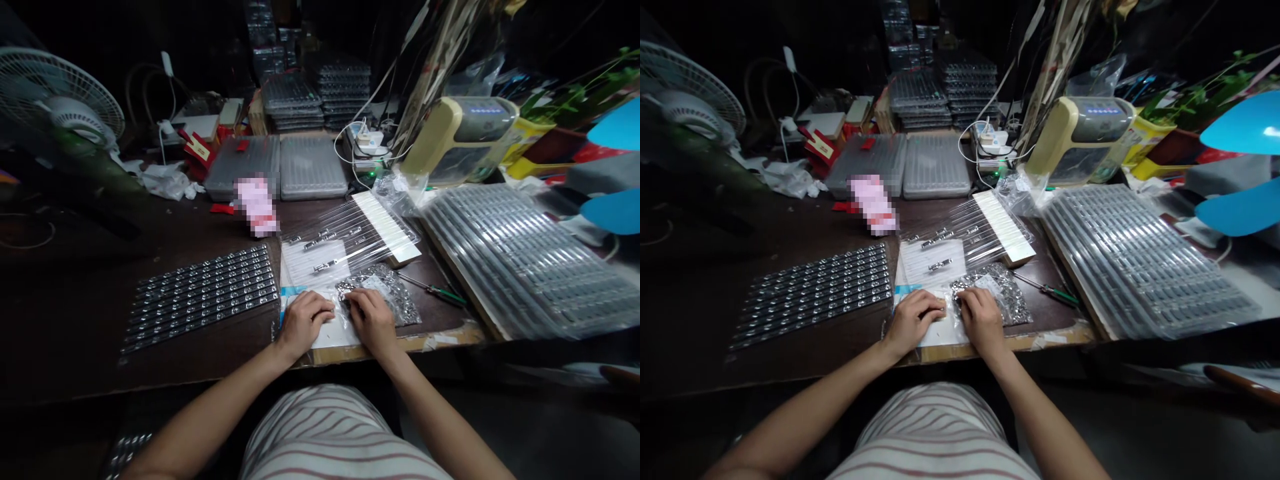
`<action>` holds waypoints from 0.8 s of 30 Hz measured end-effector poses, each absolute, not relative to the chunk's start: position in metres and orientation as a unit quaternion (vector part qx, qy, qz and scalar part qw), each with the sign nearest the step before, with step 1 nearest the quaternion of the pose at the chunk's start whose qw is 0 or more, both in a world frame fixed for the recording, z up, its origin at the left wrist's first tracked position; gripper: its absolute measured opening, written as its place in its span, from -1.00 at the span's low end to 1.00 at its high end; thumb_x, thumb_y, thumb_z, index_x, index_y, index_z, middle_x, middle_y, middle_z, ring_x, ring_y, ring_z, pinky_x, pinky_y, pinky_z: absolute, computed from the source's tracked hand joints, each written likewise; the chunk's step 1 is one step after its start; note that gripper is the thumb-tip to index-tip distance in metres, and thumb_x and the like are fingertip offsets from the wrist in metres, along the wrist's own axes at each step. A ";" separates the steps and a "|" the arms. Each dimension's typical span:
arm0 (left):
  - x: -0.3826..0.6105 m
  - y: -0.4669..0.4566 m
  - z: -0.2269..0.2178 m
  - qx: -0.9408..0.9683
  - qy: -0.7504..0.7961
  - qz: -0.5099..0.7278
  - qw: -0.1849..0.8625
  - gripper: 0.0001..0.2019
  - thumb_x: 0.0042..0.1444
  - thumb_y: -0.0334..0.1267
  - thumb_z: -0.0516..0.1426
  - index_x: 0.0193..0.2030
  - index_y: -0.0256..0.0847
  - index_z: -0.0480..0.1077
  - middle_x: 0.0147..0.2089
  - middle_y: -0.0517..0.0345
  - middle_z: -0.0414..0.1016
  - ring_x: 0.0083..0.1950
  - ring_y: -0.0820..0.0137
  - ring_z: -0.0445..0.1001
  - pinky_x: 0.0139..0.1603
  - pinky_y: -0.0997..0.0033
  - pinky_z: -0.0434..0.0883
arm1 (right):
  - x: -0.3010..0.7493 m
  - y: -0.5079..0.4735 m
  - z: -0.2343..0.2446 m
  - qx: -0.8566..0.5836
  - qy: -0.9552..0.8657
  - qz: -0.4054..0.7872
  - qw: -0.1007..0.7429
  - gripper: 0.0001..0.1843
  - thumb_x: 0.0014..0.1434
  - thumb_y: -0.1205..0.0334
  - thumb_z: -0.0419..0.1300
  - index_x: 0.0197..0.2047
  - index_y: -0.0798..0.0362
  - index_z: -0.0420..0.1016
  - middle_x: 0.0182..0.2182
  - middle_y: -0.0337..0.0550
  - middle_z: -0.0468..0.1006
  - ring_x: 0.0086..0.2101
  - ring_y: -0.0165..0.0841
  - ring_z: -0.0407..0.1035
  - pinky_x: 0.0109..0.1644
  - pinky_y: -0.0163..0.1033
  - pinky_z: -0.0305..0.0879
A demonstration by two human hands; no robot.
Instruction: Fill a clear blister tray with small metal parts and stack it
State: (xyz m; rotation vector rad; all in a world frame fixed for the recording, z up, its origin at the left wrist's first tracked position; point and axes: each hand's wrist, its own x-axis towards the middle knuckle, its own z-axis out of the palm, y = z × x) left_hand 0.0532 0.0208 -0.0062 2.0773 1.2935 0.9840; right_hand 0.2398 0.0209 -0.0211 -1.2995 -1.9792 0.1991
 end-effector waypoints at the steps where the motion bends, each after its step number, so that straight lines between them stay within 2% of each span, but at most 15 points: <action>1: 0.047 0.021 -0.004 0.755 0.485 0.370 0.239 -0.90 0.15 -0.31 0.15 -0.25 -0.15 0.52 -0.30 0.09 0.51 -0.22 0.36 0.42 -0.17 0.32 0.36 | 0.241 0.021 -0.021 -0.504 -0.772 0.080 0.378 -0.80 0.25 0.37 0.01 -0.16 0.01 0.44 -0.26 -0.10 0.50 -0.21 -0.30 0.36 -0.11 -0.17 0.32; 6: -0.010 0.012 0.001 0.718 0.599 0.344 0.084 -0.93 0.11 -0.23 0.19 -0.31 -0.06 0.53 -0.26 0.14 0.52 -0.17 0.28 0.40 -0.10 0.22 0.27 | 0.236 0.017 -0.020 -0.485 -0.778 0.090 0.389 -0.78 0.27 0.36 0.02 -0.10 0.00 0.44 -0.25 -0.12 0.56 -0.22 -0.33 0.41 -0.11 -0.19 0.32; 10: -0.054 -0.005 -0.005 0.683 0.659 0.312 -0.017 -0.93 0.07 -0.21 0.21 -0.32 -0.03 0.54 -0.16 0.11 0.47 -0.08 0.20 0.35 -0.05 0.18 0.22 | 0.217 0.014 -0.015 -0.482 -0.791 0.093 0.365 -0.90 0.23 0.23 0.16 -0.29 0.00 0.49 -0.36 -0.19 0.58 -0.32 -0.36 0.42 -0.21 -0.24 0.24; 14: -0.074 -0.020 -0.010 0.665 0.683 0.296 -0.057 -0.93 0.05 -0.25 0.19 -0.34 -0.06 0.52 -0.10 0.09 0.43 -0.04 0.17 0.32 -0.04 0.17 0.20 | 0.202 0.016 -0.012 -0.495 -0.797 0.086 0.334 -0.85 0.21 0.14 0.19 -0.35 -0.03 0.52 -0.34 -0.21 0.59 -0.31 -0.36 0.40 -0.22 -0.23 0.15; 20: -0.088 -0.032 -0.011 0.663 0.691 0.278 -0.078 -0.89 0.10 -0.21 0.17 -0.27 -0.02 0.54 -0.25 0.12 0.44 -0.14 0.23 0.33 -0.08 0.23 0.18 | 0.195 0.020 -0.015 -0.483 -0.809 0.081 0.326 -0.81 0.24 0.13 0.14 -0.31 -0.07 0.58 -0.32 -0.20 0.57 -0.31 -0.38 0.36 -0.22 -0.23 0.12; 24: -0.094 -0.039 -0.006 0.665 0.693 0.264 -0.087 -0.89 0.10 -0.25 0.15 -0.26 -0.06 0.53 -0.26 0.13 0.46 -0.15 0.25 0.36 -0.07 0.23 0.18 | 0.197 0.017 -0.012 -0.481 -0.820 0.059 0.305 -0.82 0.25 0.14 0.14 -0.24 -0.08 0.58 -0.27 -0.19 0.56 -0.29 -0.37 0.33 -0.22 -0.23 0.10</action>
